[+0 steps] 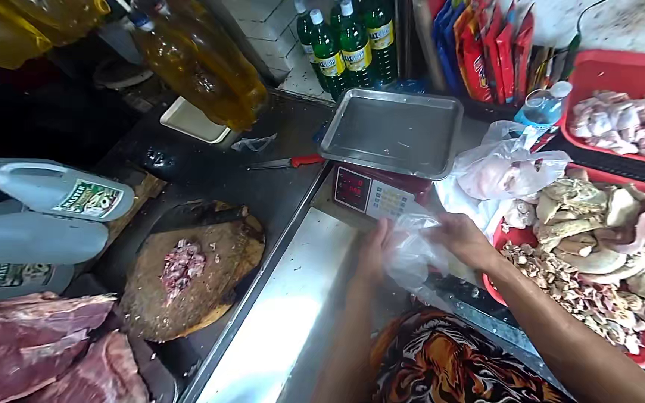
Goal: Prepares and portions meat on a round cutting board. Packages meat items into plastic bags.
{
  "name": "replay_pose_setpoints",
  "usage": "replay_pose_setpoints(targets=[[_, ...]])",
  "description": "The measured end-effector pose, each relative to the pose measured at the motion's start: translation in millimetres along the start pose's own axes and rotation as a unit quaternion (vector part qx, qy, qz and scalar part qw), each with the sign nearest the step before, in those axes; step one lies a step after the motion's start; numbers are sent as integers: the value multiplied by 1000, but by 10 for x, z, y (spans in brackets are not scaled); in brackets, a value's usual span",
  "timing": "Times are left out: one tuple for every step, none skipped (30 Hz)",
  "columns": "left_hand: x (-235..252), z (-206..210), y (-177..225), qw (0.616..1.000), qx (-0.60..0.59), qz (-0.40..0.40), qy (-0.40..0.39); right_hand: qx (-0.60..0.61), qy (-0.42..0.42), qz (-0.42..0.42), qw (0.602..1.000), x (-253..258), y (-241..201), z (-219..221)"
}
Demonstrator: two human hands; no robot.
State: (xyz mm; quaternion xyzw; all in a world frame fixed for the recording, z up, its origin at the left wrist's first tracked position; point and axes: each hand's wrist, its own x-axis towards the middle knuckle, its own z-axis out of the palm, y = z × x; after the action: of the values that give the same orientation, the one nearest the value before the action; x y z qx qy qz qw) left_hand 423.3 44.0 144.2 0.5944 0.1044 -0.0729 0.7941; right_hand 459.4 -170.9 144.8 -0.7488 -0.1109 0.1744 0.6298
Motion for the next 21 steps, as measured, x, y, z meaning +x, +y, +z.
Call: replay_pose_setpoints(targets=[[35, -94, 3, 999, 38, 5, 19, 18, -5, 19, 1000, 8, -9, 8], [58, -206, -11, 997, 67, 16, 27, 26, -5, 35, 999, -11, -23, 12], [69, -305, -47, 994, 99, 29, 40, 26, 1, 48, 999, -36, -27, 31], [62, -374, -85, 985, 151, 41, 67, 21, 13, 55, 998, -55, -14, 64], [36, -417, -101, 970, 216, 53, 98, 19, 30, 54, 998, -65, 9, 100], [-9, -424, -91, 948, 280, 66, 132, 28, 44, 50, 997, -62, 30, 128], [-74, -388, -71, 925, 328, 87, 170, 48, 51, 46, 996, -51, 42, 150], [-163, -312, -40, 908, 353, 111, 195, 73, 53, 49, 995, -38, 39, 178], [-269, -207, -2, 901, 371, 121, 192, 101, 55, 58, 992, -23, 25, 219], [-370, -94, 21, 905, 379, 112, 155, 133, 57, 70, 987, -16, 16, 279], [-439, 17, 25, 920, 370, 82, 99, 168, 54, 87, 980, -19, 6, 344], [-451, 101, -9, 936, 345, 51, 48, 210, 45, 104, 971, -28, 1, 395], [-421, 134, -79, 951, 308, 30, 18, 257, 33, 119, 959, -43, 12, 416], [-377, 113, -151, 964, 265, 20, 9, 306, 30, 133, 942, -59, 26, 403], [-333, 41, -205, 972, 232, 20, 16, 356, 31, 150, 922, -76, 34, 354], [-301, -68, -233, 974, 225, 19, 34, 406, 34, 162, 899, -99, 38, 269], [-281, -201, -244, 971, 233, 17, 55, 442, 35, 165, 881, -129, 49, 158], [-274, -330, -252, 968, 239, 18, 77, 471, 38, 160, 866, -166, 62, 43], [-277, -445, -261, 967, 235, 19, 96, 492, 39, 153, 856, -210, 78, -62], [-284, -526, -260, 972, 209, 12, 108, 505, 35, 142, 851, -250, 88, -140], [-291, -564, -251, 982, 154, 0, 110, 510, 22, 126, 851, -279, 89, -180]])
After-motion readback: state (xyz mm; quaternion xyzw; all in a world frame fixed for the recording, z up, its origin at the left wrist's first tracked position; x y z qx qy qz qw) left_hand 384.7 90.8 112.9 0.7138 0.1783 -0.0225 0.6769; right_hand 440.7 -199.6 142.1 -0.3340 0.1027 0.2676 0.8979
